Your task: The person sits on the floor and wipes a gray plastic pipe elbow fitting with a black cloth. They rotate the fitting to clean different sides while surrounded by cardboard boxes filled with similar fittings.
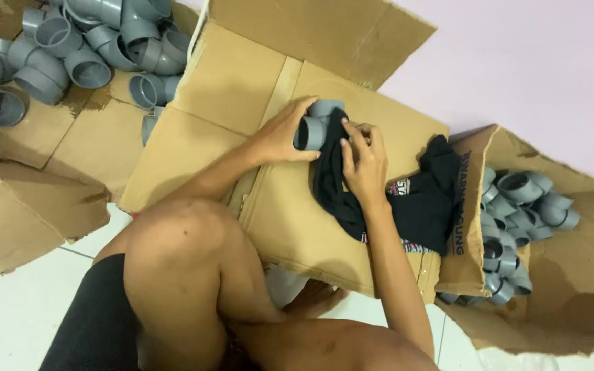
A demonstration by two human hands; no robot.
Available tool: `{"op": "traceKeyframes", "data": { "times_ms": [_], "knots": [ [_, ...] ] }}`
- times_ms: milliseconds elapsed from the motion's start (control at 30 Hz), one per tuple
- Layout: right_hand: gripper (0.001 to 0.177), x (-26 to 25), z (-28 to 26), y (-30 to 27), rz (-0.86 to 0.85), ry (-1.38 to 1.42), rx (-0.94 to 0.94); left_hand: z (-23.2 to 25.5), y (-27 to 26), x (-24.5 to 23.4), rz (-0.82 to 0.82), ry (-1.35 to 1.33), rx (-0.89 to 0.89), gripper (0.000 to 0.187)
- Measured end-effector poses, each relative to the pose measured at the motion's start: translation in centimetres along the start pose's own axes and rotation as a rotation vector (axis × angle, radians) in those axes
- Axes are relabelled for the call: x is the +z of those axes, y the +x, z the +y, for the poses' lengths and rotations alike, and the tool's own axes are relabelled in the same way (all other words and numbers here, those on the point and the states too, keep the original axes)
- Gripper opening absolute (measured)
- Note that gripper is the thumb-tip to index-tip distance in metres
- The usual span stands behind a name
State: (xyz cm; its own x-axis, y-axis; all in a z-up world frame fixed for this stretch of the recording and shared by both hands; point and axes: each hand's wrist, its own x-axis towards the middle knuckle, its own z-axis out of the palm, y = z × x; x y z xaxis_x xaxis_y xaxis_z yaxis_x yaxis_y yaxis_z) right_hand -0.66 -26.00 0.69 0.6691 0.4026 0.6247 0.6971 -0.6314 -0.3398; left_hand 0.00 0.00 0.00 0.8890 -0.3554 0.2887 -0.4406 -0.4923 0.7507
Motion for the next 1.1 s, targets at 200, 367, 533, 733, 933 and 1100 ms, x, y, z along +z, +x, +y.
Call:
{"op": "traceKeyframes", "data": {
  "times_ms": [200,367,533,733,933,1100],
  "knots": [
    [0.032,0.2,0.1,-0.6,-0.063,0.084,-0.148,-1.1,0.0,0.8,-0.004,0.016,0.015,0.123],
    [0.038,-0.7,-0.7,0.5,-0.031,0.098,-0.084,-0.9,0.0,0.6,0.003,0.014,0.023,0.120],
    [0.038,-0.5,-1.0,0.3,-0.060,-0.006,-0.205,-1.3,0.2,0.7,0.052,0.043,0.105,0.117],
    [0.034,0.2,0.4,-0.7,-0.074,-0.027,-0.010,-0.4,-0.6,0.8,0.012,0.010,0.020,0.119],
    [0.052,1.0,-1.8,-0.7,-0.097,-0.007,-0.231,-1.0,-0.2,1.5,0.022,0.076,0.120,0.121],
    [0.046,0.6,-1.3,-0.2,-0.046,-0.122,-0.023,0.1,0.0,1.4,0.006,0.011,0.097,0.124]
  ]
}}
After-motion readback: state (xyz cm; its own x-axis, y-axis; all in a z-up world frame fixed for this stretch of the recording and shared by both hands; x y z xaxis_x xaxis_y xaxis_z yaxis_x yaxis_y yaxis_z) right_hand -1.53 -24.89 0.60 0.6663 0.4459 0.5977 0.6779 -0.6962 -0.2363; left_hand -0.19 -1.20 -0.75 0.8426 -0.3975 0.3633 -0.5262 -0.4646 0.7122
